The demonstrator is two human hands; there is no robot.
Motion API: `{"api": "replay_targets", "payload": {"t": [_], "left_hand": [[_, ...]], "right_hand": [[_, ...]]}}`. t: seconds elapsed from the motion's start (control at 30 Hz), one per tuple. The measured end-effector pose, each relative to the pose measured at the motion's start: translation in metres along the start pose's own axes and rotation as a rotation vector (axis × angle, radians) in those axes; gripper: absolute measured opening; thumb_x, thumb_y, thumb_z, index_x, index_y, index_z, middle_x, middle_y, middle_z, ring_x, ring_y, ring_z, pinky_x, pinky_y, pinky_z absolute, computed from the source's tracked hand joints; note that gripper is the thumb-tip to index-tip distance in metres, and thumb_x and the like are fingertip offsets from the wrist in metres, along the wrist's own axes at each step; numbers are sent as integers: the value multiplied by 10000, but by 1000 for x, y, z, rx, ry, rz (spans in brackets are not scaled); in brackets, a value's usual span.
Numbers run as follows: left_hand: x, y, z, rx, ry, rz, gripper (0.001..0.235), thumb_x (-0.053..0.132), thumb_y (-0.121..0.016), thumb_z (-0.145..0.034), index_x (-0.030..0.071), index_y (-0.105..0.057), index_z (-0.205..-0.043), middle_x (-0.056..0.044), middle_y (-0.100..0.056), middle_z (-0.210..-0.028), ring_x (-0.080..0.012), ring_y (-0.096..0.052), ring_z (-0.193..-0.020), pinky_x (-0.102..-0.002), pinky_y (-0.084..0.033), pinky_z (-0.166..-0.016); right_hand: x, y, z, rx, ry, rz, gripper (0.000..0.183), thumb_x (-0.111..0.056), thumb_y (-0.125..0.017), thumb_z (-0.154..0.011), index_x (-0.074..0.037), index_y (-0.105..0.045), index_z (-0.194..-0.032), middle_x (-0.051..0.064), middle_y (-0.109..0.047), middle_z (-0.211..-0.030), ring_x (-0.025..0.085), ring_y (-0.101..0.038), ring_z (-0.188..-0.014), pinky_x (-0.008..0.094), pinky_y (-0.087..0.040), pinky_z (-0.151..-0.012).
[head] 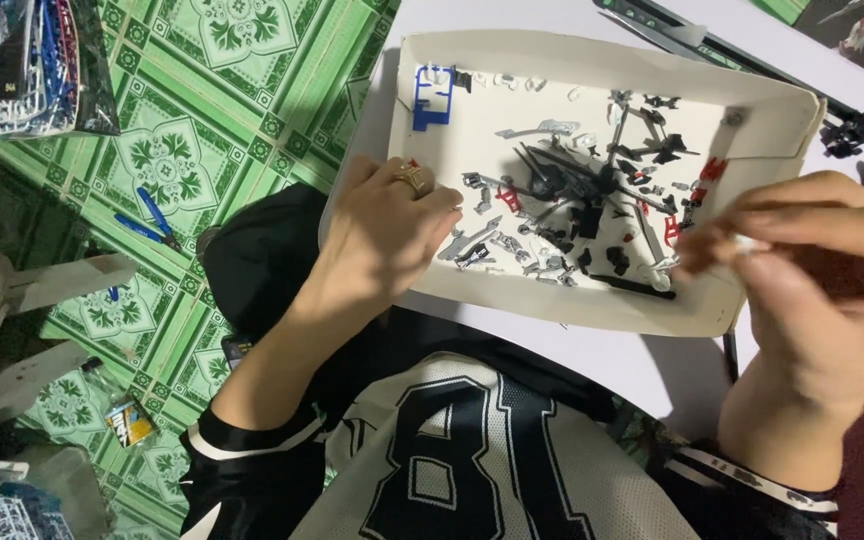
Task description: The person picks small plastic model parts from a box and snaps them together by hand. They handle several small pieces, aligning and joining them into a small subassembly while keeping the remaining parts in the box.
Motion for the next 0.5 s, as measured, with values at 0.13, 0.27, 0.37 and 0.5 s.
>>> {"api": "replay_targets", "payload": {"t": [0.13, 0.27, 0.37, 0.5], "left_hand": [[1, -6, -2, 105, -79, -84, 173, -49, -646, -807, 51, -562, -693, -64, -484, -523, -255, -477, -562, -396, -445, -688], [6, 5, -6, 108, -139, -35, 107, 38, -701, -900, 93, -608, -904, -58, -544, -683, -266, -493, -714, -384, -376, -733], [5, 2, -8, 141, -174, 43, 77, 104, -684, -951, 120, -619, -988, -61, -617, -776, -255, -523, -747, -368, -375, -758], [8, 3, -11, 172, -194, -2, 90, 78, -685, -956, 64, -619, -896, -67, -602, -676, -239, -513, -675, -365, -402, -747]], "right_hand": [[-32, -26, -31, -111, 228, 423, 89, 166, -677, -846, 177, -624, -917, 345, -653, -936, 378, -673, -841, 374, -564, -766], [-34, -38, -40, -282, 219, 441, 82, 14, -642, -864, 85, -676, -884, 212, -677, -923, 265, -675, -808, 304, -565, -736], [-34, -40, -43, -322, 227, 388, 107, -8, -645, -851, 82, -663, -906, 194, -676, -910, 263, -669, -778, 323, -582, -728], [-36, -41, -45, -328, 235, 337, 109, 20, -663, -822, 107, -649, -887, 197, -676, -882, 293, -678, -792, 369, -601, -770]]}}
Point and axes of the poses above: each hand's wrist, its own z-axis away from the middle knuckle, its own y-axis out of the back of the hand, x = y × z, the point moved 2 cm from there along -z, towards the middle knuckle
